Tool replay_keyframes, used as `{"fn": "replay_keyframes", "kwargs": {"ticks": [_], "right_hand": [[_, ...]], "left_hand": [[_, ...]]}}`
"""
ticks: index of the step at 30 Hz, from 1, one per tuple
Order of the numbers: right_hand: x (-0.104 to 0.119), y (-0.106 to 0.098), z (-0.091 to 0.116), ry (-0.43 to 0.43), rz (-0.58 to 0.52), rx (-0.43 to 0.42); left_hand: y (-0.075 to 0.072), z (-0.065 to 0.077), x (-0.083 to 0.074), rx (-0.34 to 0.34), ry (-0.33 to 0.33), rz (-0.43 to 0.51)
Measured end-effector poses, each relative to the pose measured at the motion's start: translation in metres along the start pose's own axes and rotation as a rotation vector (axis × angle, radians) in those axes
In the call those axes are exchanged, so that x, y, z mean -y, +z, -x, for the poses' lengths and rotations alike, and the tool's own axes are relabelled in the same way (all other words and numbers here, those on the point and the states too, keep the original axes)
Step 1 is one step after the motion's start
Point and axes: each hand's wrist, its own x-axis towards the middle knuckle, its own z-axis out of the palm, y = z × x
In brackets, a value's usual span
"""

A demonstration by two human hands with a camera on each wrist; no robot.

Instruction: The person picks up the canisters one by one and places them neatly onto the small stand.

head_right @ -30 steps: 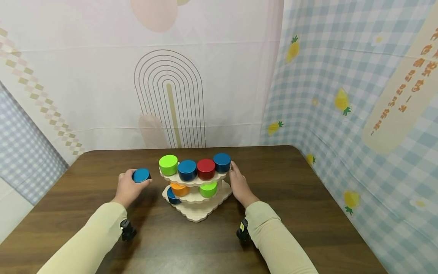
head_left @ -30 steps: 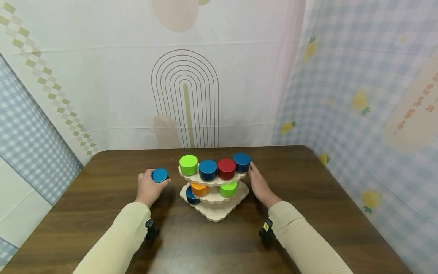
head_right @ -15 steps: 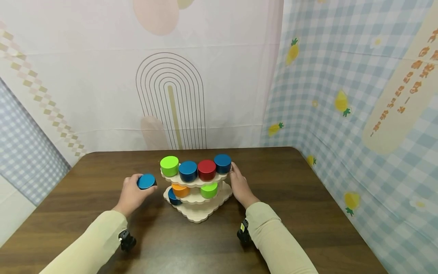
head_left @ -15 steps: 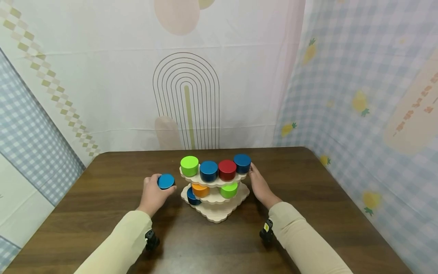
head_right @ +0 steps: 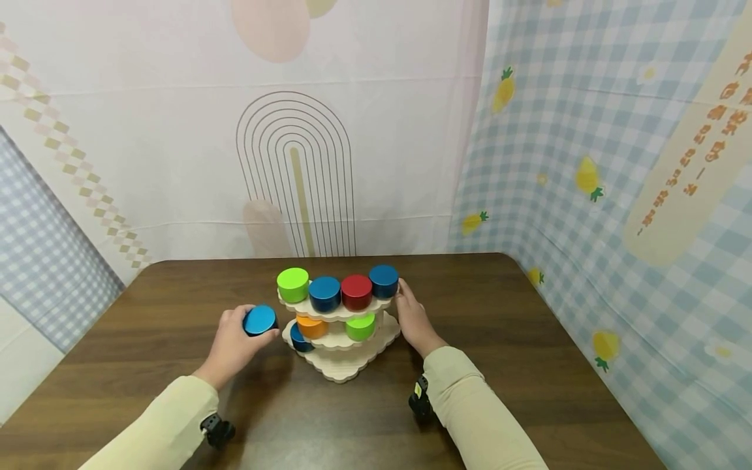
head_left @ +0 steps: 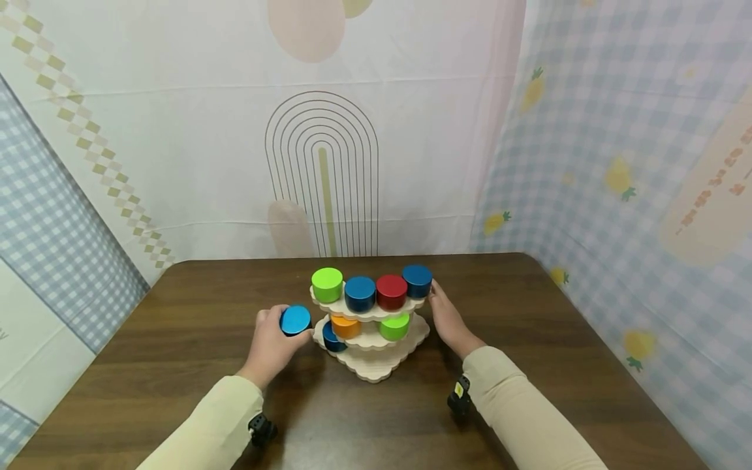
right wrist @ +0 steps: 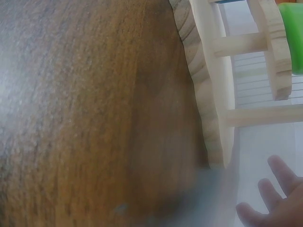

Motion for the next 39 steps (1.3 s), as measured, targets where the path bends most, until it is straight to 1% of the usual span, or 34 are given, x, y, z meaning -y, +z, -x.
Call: {"fn": "replay_keyframes", "kwargs": {"ticks": [6, 13, 20, 25, 33, 39], "right_hand": [[0.000, 0.001, -0.001, 0.000, 0.014, -0.016], [0.000, 0.000, -0.001, 0.011, 0.031, -0.024], [0.002, 0.000, 0.000, 0.008, 0.016, -0.008], [0.001, 0.000, 0.000, -0.001, 0.017, -0.008], [0.001, 0.001, 0.001, 0.012, 0.012, -0.006], [0.001, 0.001, 0.000, 0.014, 0.022, -0.010]], "left_hand": [[0.007, 0.011, -0.005, 0.001, 0.024, -0.007], [0.016, 0.020, -0.008, 0.019, 0.027, -0.020], [0.026, 0.029, -0.012, 0.053, 0.053, -0.020], [0.035, 0.036, -0.015, 0.076, 0.075, -0.037], [0.051, 0.044, -0.018, 0.141, 0.070, -0.034], [0.063, 0.048, -0.022, 0.153, 0.104, -0.018]]}}
